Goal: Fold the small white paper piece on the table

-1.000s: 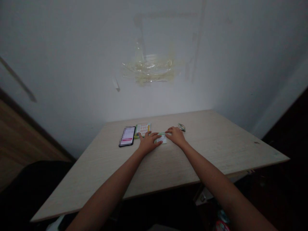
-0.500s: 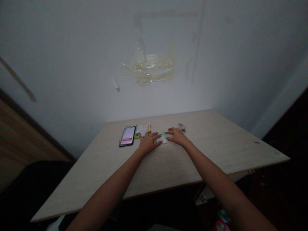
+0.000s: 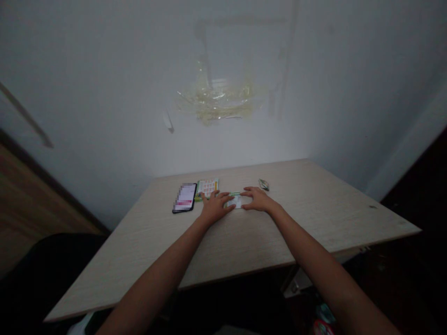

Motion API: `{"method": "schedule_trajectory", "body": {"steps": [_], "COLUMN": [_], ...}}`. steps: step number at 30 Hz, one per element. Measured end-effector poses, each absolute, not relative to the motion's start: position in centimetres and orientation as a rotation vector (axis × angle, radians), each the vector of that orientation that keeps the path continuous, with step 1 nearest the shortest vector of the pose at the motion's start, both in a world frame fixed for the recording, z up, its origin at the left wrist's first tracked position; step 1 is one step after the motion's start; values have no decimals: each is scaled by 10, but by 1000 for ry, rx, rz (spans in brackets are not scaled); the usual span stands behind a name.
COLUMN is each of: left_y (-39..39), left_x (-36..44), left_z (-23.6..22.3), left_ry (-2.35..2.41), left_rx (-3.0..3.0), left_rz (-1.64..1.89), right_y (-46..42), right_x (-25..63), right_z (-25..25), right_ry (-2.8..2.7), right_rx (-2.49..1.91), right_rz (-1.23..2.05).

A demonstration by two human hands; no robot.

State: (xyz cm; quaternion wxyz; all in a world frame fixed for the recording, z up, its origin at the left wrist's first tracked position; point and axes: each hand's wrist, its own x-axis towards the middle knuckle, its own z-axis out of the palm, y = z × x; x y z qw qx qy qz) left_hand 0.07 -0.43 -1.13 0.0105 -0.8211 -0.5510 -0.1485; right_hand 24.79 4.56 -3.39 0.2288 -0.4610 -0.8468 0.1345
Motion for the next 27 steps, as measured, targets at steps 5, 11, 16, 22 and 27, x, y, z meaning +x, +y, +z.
{"method": "schedule_trajectory", "body": {"steps": [5, 11, 16, 22, 27], "left_y": [-4, -3, -3, -4, -4], "left_x": [1, 1, 1, 2, 2], "left_z": [-11, -12, -12, -11, -11], "left_ry": [-1738, -1727, -1728, -1739, -1735], "left_rx": [-2573, -2586, -2582, -2580, -2577], "left_rz": [-484, -505, -493, -498, -520], "right_y": [45, 44, 45, 47, 51], "right_x": [248, 248, 248, 249, 247], "right_z": [-34, -36, -35, -35, -40], "right_ry": [-2329, -2321, -2247, -2185, -2138], "right_rx": [-1253, -1248, -1174, -1048, -1106], "right_rz": [362, 357, 415, 488, 414]}}
